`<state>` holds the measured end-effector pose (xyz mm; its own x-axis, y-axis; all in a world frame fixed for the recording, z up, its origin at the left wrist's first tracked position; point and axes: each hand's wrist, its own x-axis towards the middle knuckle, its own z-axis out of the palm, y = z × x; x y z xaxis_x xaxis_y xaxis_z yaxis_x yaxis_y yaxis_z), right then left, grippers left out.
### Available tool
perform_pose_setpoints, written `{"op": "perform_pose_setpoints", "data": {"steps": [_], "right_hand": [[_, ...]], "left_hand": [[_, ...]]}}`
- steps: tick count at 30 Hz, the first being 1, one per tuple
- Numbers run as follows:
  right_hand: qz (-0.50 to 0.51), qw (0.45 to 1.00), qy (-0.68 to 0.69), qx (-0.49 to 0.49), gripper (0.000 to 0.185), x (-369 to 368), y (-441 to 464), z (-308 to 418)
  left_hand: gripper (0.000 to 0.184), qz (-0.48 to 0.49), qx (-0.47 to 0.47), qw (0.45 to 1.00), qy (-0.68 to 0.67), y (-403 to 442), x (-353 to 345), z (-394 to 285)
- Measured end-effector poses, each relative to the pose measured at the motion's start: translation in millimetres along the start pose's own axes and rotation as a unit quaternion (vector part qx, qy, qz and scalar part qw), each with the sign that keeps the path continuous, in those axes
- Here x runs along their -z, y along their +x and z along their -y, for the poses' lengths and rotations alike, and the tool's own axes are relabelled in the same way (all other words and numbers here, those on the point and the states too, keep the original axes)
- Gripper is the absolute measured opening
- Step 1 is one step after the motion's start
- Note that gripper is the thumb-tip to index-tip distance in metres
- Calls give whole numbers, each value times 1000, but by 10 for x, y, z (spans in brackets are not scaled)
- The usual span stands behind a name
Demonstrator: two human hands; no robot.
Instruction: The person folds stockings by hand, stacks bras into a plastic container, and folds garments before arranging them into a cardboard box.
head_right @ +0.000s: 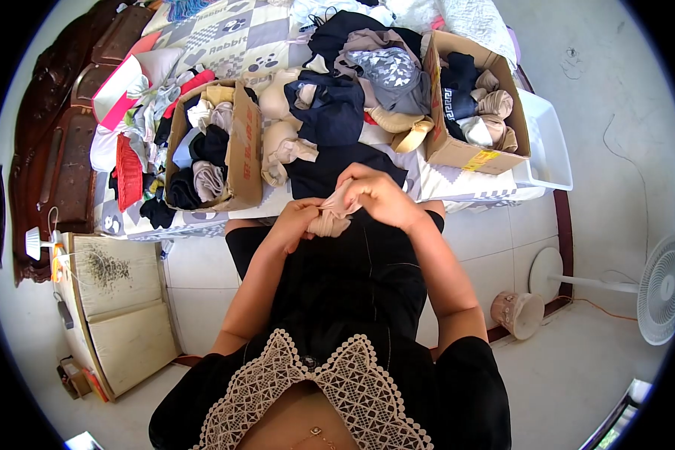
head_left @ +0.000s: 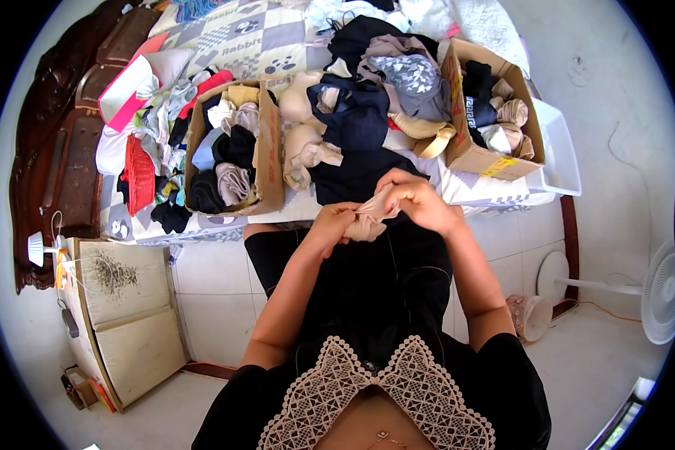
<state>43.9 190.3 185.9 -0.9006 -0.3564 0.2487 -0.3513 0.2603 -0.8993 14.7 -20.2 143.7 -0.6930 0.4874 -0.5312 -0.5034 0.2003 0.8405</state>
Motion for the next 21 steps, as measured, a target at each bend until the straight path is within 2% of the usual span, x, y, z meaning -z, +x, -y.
{"op": "perform_pose_setpoints", "data": {"steps": [2, 3, 4, 6, 7, 8, 9, 10, 12, 13, 14, 16, 18, 19, 21], "right_hand": [[14, 999, 26, 19, 16, -140, -23, 52], [22, 999, 31, 28, 16, -226, -15, 79], [43, 998, 51, -17, 17, -303, -34, 132], [0, 1000, -14, 14, 14, -422, -40, 143], [1, 1000, -13, 15, 14, -445, -51, 102], [-41, 999, 0, -29, 11, -469, -66, 40], [-82, 994, 13, -75, 9, -489, -77, 7], [-81, 994, 14, -75, 9, -510, -83, -22], [-106, 994, 9, -38, 7, -538, -72, -44], [-92, 991, 55, -86, 12, -558, -76, 36], [-91, 991, 54, -86, 12, -591, -69, -9], [-114, 982, 148, -30, 21, -650, -18, -42], [-123, 945, 281, -115, 31, -602, -62, -47], [-136, 946, 275, -106, 31, -539, -74, -69], [-188, 950, 232, -89, 30, -370, -80, -109]], "left_hand": [[27, -5, 2, 1000, -26, 86, 1, 44], [26, -25, 9, 996, -83, 121, -12, 48], [25, -44, 16, 989, -140, 122, -25, 23], [23, -14, 28, 981, -190, 85, 11, 27], [25, 10, -7, 960, -278, 102, 27, 81], [28, 35, -42, 930, -363, 135, 49, 142], [34, 79, -85, 928, -353, 140, 91, 158], [34, 78, -85, 928, -353, 151, 83, 187], [37, -1, -134, 938, -320, 152, 31, 193], [37, -2, -135, 937, -321, 133, 18, 168], [38, 8, -129, 944, -302, 112, 3, 140], [39, 19, -124, 951, -283, 112, 1, 143], [41, 37, -107, 952, -285, 156, 29, 229], [41, 37, -107, 952, -285, 173, 61, 280], [47, 96, -86, 957, -261, 186, 125, 364]]}}
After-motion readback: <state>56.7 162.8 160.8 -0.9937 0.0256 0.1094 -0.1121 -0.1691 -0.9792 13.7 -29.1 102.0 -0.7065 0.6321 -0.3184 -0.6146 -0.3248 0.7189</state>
